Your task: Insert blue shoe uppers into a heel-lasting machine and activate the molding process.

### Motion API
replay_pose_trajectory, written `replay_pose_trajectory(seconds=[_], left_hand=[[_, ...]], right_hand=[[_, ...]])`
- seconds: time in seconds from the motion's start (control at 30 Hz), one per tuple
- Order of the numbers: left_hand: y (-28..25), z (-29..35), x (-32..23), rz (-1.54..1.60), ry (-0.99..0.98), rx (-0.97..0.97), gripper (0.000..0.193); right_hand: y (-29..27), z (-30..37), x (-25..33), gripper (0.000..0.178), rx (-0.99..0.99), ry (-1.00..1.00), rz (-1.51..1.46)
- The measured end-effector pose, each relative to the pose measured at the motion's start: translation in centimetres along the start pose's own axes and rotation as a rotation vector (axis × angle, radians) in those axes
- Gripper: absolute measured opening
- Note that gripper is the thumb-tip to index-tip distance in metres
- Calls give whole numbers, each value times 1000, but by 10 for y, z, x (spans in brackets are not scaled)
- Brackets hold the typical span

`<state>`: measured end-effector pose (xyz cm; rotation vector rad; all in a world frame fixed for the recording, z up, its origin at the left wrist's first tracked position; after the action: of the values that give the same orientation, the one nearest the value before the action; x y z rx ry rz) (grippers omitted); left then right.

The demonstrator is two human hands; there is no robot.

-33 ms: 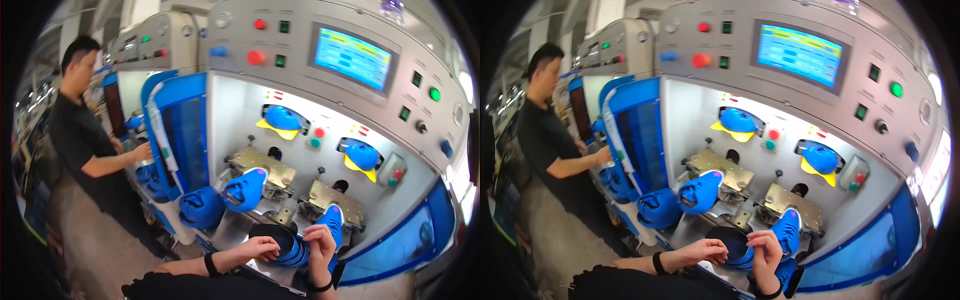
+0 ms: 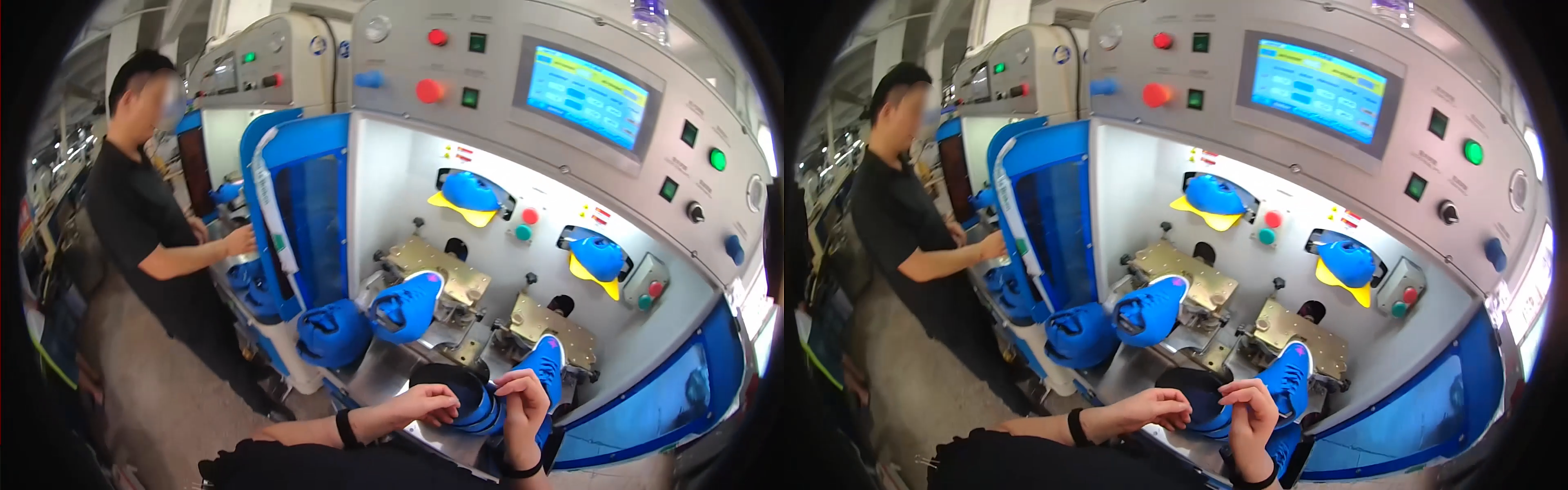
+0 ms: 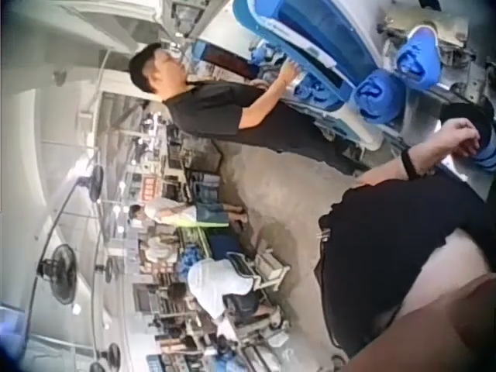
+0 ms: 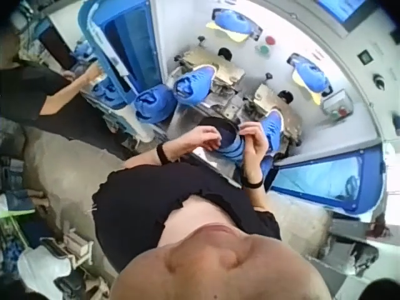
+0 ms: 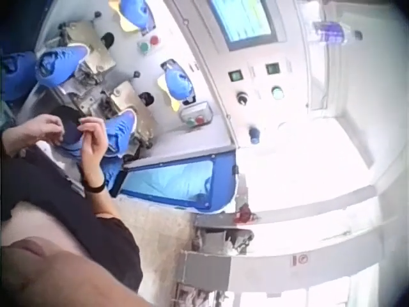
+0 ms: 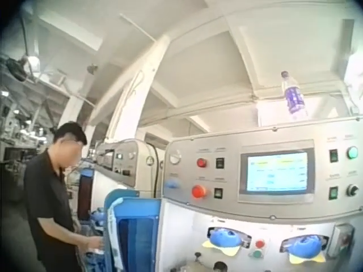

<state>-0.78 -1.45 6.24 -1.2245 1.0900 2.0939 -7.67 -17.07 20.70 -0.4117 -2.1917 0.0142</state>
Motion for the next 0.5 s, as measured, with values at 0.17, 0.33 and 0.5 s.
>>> replay_pose_trajectory(seconds=[0.17, 0.33, 0.5], left_hand=[[-7, 20, 15, 87, 31, -49, 21], [-29, 43, 20, 89, 53, -288, 19], [-47, 65, 20, 227, 157, -329, 17]], right_hand=[[-2, 10, -3, 19, 1, 1, -48], [22, 2, -3, 15, 68, -142, -161], [52, -6, -5, 17, 155, -161, -146]])
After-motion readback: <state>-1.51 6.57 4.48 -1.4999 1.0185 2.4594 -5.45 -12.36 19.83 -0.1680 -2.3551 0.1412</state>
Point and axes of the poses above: each hand's wrist, its own z-axis away from the middle knuckle, its own y-axis out of the palm, x = y × z, the point moved 5 cm from there along -z, towards the middle knuckle, and after that the axes turned 4 degrees about x, right-handed, at the moved point
